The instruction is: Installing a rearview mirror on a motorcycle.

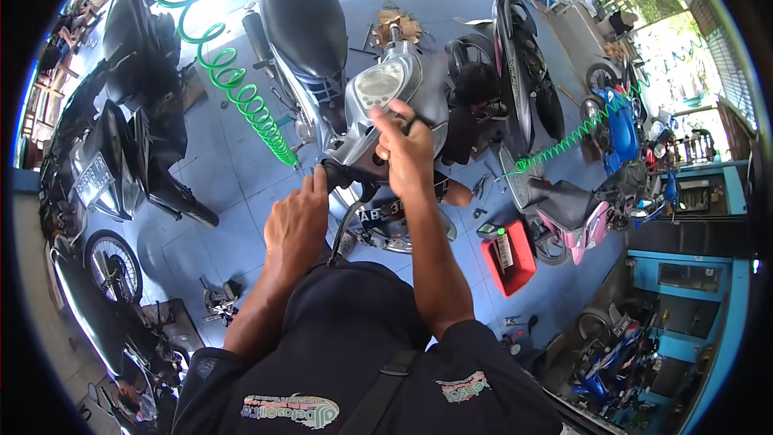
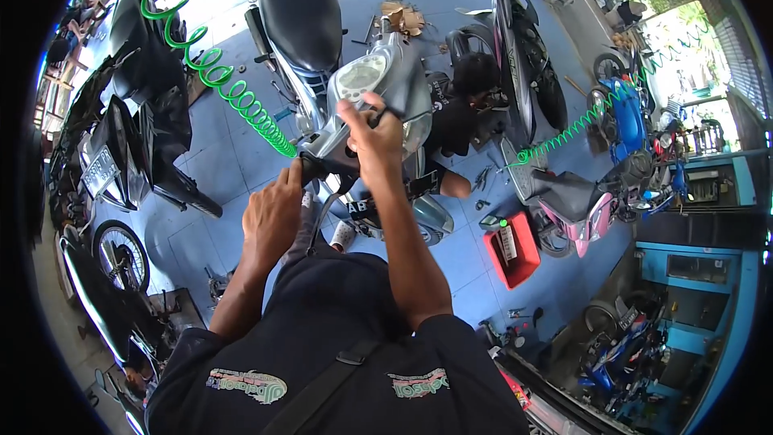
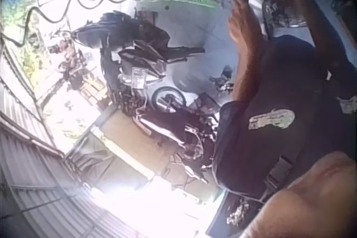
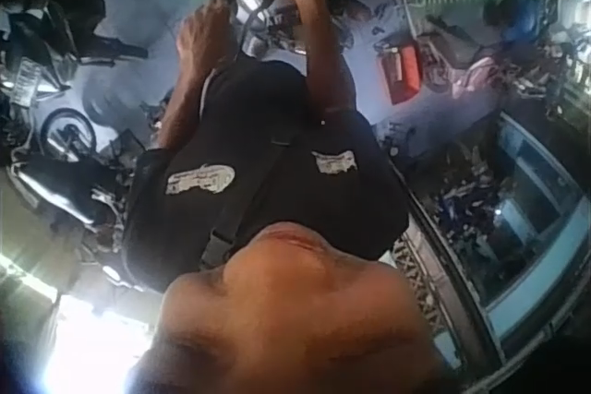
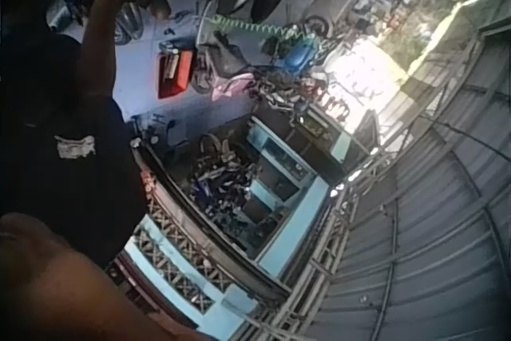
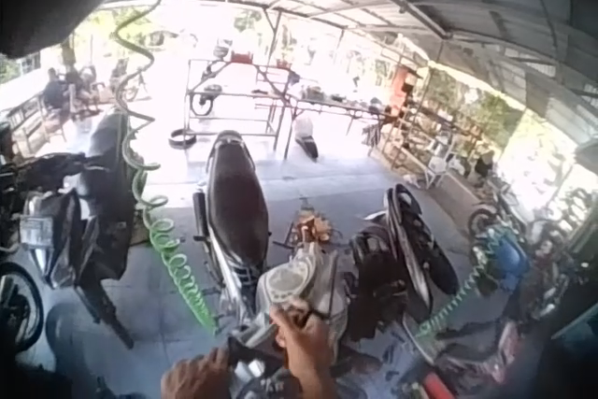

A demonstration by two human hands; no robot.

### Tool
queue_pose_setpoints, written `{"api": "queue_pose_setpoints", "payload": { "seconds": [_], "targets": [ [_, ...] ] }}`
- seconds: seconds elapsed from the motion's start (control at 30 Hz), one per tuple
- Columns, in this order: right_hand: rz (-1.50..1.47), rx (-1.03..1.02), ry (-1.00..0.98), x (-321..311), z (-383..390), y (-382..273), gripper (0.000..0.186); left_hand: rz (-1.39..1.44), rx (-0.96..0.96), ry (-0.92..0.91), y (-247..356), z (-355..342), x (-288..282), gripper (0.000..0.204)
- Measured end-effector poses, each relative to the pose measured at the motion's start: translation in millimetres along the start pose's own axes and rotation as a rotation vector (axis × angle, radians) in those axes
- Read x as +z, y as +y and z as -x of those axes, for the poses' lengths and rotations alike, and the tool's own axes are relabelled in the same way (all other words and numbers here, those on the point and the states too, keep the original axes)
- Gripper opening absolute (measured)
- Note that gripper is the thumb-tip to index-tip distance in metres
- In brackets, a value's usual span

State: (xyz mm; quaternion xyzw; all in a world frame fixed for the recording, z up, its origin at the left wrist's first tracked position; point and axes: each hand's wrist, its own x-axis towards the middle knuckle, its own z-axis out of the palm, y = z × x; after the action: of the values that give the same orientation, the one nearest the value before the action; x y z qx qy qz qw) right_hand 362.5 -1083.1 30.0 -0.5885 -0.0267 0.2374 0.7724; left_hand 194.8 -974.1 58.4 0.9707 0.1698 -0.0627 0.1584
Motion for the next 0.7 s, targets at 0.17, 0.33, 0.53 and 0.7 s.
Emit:
{"api": "queue_pose_setpoints", "payload": {
  "seconds": [0.17, 0.33, 0.53, 0.7],
  "targets": [
    [0.775, -0.160, -0.678, 6.1, -26.6, -41.4, 0.055, -0.011, 0.042, 0.024, -6.4, -4.8, 9.7, 0.047],
    [0.659, -0.305, 0.012, 24.0, 2.0, -7.9, 0.052, -0.030, 0.041, 0.054, -1.8, 0.4, 10.5, 0.047],
    [0.715, -0.843, 0.112, 45.2, 6.7, 31.2, 0.056, -0.018, 0.041, 0.020, -3.2, -1.9, 9.3, 0.046],
    [0.609, -1.051, -0.129, 21.4, 15.0, 23.2, 0.071, 0.058, 0.055, 0.057, -4.8, -1.2, 13.6, 0.029]
  ]
}}
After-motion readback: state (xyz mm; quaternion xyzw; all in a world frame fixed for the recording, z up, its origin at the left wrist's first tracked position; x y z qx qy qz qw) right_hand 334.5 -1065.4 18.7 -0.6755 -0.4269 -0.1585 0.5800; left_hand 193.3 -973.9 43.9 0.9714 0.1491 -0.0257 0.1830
